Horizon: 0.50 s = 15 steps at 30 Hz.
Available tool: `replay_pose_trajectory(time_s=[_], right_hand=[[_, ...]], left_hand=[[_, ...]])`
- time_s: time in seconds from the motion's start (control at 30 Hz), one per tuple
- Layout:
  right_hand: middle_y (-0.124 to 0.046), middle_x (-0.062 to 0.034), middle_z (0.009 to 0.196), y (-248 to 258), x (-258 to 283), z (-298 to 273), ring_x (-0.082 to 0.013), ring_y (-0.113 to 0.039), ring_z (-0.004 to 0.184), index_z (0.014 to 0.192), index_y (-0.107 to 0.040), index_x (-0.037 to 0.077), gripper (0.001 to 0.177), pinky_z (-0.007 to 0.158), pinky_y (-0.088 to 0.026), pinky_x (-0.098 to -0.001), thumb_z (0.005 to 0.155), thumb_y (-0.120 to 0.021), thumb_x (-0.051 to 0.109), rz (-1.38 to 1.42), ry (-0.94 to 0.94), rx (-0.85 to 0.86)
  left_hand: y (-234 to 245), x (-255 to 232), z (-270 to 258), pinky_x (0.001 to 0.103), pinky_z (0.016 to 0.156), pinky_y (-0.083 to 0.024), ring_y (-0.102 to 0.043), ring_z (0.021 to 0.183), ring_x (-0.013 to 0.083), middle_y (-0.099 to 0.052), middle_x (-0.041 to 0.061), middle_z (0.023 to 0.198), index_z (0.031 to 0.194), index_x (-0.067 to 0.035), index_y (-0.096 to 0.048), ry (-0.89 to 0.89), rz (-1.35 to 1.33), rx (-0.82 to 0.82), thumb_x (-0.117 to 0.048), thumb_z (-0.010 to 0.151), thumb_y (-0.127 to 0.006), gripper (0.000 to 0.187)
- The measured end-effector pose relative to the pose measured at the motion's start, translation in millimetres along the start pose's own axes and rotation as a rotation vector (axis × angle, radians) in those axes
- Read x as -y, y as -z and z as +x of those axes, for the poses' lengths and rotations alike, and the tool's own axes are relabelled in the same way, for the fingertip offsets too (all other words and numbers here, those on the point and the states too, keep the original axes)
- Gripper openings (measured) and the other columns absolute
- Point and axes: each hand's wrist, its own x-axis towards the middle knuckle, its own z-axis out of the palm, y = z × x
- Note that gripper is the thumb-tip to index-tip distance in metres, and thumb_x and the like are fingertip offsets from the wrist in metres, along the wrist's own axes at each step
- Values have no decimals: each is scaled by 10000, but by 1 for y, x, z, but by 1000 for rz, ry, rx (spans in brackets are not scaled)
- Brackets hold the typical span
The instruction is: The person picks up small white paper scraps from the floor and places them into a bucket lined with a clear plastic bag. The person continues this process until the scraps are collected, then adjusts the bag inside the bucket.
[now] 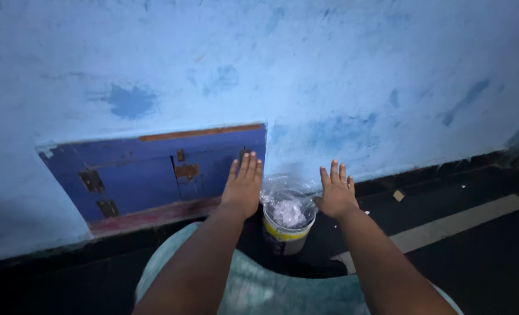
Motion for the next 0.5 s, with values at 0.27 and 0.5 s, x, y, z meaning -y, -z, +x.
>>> replay_pose_trajectory(time_s=[0.27,0.5], right_hand=[[39,-181,1712,-3,-13,21,-367,26,1588,1627,-119,170,1001,1265,-108,-519,883,-739,419,-24,-63,-37],[-12,-175,1703,-132,-13,73,-359,0,1596,1597,-174,134,961,1276,-115,-511,881,-737,442,60,-115,128]], left_hand=[[13,-24,30,524,1207,34,82,1543,365,89,250,1680,1601,41,6,109,-53,92,-19,864,-537,918],[-77,-27,74,518,1251,-2,22,1573,386,-16,262,1692,1582,38,-175,141,-366,142,-200,941,-600,805]])
